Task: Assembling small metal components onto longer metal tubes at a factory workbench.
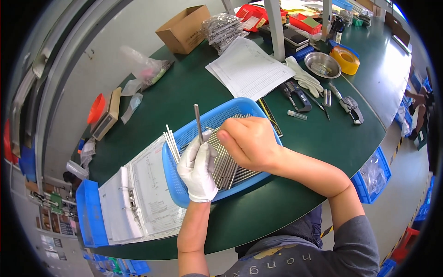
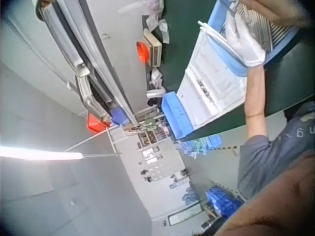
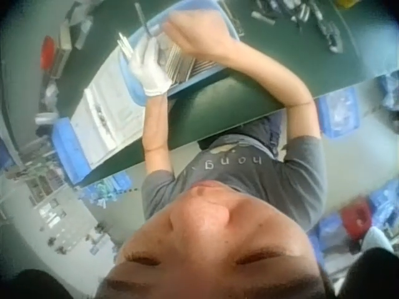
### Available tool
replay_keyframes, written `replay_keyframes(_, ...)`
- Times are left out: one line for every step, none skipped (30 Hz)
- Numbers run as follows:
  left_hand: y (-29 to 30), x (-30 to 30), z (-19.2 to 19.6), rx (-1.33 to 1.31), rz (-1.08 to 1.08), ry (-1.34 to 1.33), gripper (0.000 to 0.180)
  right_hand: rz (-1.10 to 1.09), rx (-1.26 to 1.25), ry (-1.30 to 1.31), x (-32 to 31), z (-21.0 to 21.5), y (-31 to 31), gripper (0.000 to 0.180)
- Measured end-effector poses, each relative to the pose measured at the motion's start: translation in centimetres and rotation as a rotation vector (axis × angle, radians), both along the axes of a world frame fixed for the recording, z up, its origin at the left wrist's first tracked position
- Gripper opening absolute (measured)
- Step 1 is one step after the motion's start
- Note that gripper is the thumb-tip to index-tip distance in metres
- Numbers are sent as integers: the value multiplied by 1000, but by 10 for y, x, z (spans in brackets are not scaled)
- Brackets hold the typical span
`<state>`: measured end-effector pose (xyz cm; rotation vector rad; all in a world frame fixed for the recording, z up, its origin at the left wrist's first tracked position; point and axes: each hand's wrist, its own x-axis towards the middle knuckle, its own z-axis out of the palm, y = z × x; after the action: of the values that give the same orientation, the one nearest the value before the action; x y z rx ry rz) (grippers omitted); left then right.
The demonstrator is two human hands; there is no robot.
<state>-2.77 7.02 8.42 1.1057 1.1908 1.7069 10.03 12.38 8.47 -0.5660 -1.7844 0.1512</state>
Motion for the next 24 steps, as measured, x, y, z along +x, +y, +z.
replay_keyframes(1,0,1,-25,2,-5,23,-3,18,14,0,0,1,19)
replay_keyframes(1,0,2,-50,1,-10,24,17,10,22,0,0,2,18)
replay_keyframes(1,-1,2,-53,6,-20,24,21,8,13,0,0,3,18)
replay_keyframes(0,-2,2,-34,-88,-27,25,30,-5,30,1,1,4,18)
replay_keyframes(0,-3,2,-15,-182,-32,27,39,-18,47,2,2,4,19)
replay_keyframes(1,-4,1,-17,-179,-39,27,42,-20,41,3,3,5,19)
replay_keyframes(1,-5,1,-19,-268,-124,28,45,-35,47,4,4,7,20)
replay_keyframes(1,-6,1,-20,-357,-209,30,47,-50,53,5,4,7,21)
replay_keyframes(-1,-6,1,-22,-353,-211,30,51,-54,52,5,3,7,21)
replay_keyframes(-1,-6,2,-51,-363,-191,30,58,-81,44,6,3,8,21)
replay_keyframes(-2,-6,3,-79,-373,-170,31,65,-107,37,7,3,8,22)
replay_keyframes(-2,-5,3,-79,-373,-170,31,65,-108,37,7,4,8,22)
replay_keyframes(-3,-5,2,-82,-374,-163,31,74,-108,45,7,4,7,23)
replay_keyframes(-3,-5,2,-85,-376,-155,30,83,-108,53,7,5,6,23)
replay_keyframes(-3,-5,2,-86,-377,-154,30,82,-109,55,7,5,6,23)
replay_keyframes(-3,-5,2,-88,-373,-155,30,82,-91,61,6,6,6,24)
replay_keyframes(-3,-5,1,-90,-369,-156,30,82,-74,67,6,6,6,24)
replay_keyframes(-4,-4,1,-92,-369,-155,30,80,-75,68,7,6,6,24)
replay_keyframes(-4,-4,0,-92,-370,-109,29,81,-82,58,8,6,6,24)
replay_keyframes(-4,-4,-1,-93,-371,-63,29,82,-88,48,8,6,6,24)
replay_keyframes(-5,-3,-3,-93,-374,-62,29,80,-88,49,9,6,6,24)
replay_keyframes(-6,-4,-5,-81,-386,-82,29,83,-79,56,8,6,5,24)
replay_keyframes(-6,-4,-6,-68,-399,-102,28,86,-71,63,8,6,5,24)
replay_keyframes(-7,-3,-1,-102,-351,-120,29,87,-71,65,7,7,4,24)
